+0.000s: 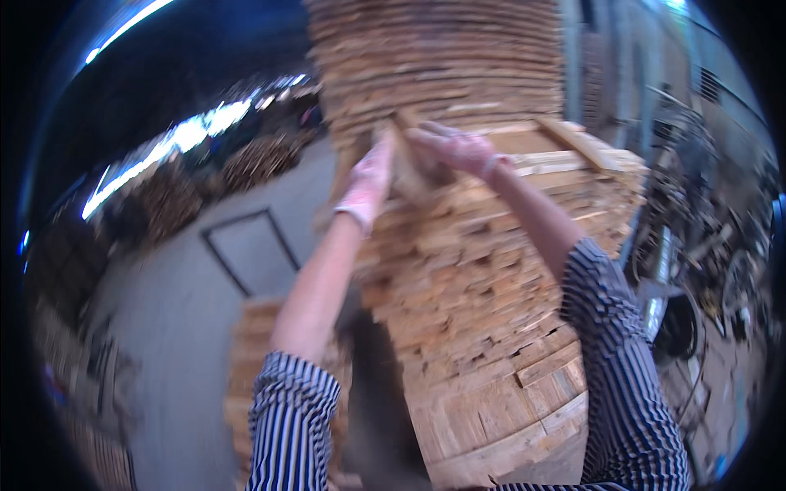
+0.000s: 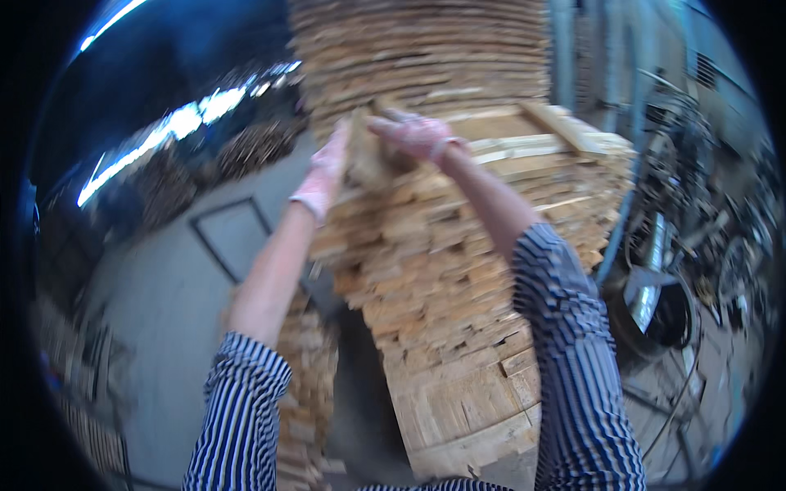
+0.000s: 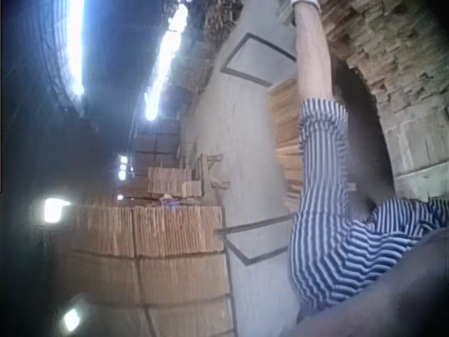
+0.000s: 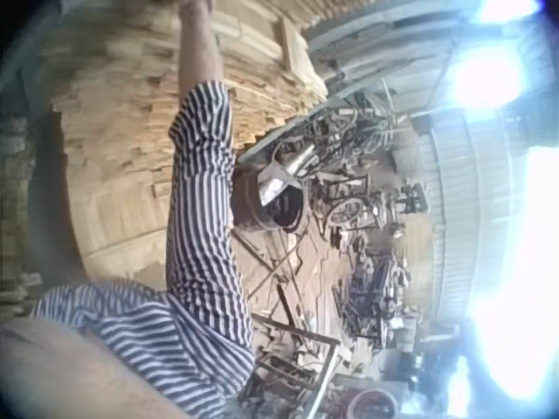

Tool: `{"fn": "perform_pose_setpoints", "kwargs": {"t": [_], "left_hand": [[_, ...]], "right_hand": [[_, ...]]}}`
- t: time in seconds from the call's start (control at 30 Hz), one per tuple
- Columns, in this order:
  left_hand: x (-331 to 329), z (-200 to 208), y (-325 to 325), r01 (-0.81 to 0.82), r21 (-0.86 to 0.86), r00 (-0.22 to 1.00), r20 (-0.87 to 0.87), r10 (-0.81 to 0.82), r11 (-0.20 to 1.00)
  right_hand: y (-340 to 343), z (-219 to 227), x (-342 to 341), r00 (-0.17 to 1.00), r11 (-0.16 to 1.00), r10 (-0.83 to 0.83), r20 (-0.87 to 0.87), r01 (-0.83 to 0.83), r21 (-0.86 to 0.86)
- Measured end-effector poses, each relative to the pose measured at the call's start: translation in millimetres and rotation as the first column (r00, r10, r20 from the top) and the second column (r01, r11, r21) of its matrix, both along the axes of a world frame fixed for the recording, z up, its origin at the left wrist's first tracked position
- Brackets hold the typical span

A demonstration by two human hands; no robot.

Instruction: The person stacks wooden planks by hand, picking them up from a pile and arranging them into a neat stack. The person wears pink gloves and handles the planks one by one or in small groups, aligning them carefully.

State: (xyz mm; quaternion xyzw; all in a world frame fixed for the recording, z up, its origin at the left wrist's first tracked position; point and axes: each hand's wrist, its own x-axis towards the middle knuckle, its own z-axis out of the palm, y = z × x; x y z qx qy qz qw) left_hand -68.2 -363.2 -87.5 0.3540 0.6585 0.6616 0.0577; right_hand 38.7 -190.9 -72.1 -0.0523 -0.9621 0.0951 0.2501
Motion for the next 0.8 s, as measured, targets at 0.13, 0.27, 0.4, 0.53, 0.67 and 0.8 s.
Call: {"fn": "perform_pose_setpoints", "kwargs": {"t": [0.13,0.27,0.4,0.53,0.67,0.8], "left_hand": [[75.1,-78.1,-20.8,-0.125,0.262,0.817,-0.52,0.249,0.957],[178.7,-180.9,-51.8,-0.068,0.289,0.773,-0.589,0.234,0.955],[215.0,-360.7,-188.3,-0.209,-0.114,0.935,-0.314,0.164,0.971],[246.5,-507.7,-378.4,-0.058,-0.791,0.821,0.309,0.48,0.609],[210.0,-603.5,-533.3,-0.043,-0.814,0.65,0.418,0.635,0.579],[70.4,-606.4,-566.1,-0.213,-0.577,0.432,0.668,0.605,0.789]], "right_hand": [[71.8,-73.5,-8.7,0.985,0.877,0.029,-0.172,0.058,0.476],[148.6,-89.3,19.6,0.949,0.873,-0.184,-0.257,0.278,0.401],[51.1,-96.8,38.6,0.856,0.938,-0.089,-0.509,0.244,0.246],[-141.1,-158.8,48.7,0.723,0.967,0.254,-0.642,-0.178,0.182],[-316.9,-286.9,26.8,0.931,0.886,0.352,-0.096,-0.364,-0.286],[-390.5,-490.1,-64.6,0.921,0.224,0.31,0.237,0.171,-0.959]]}}
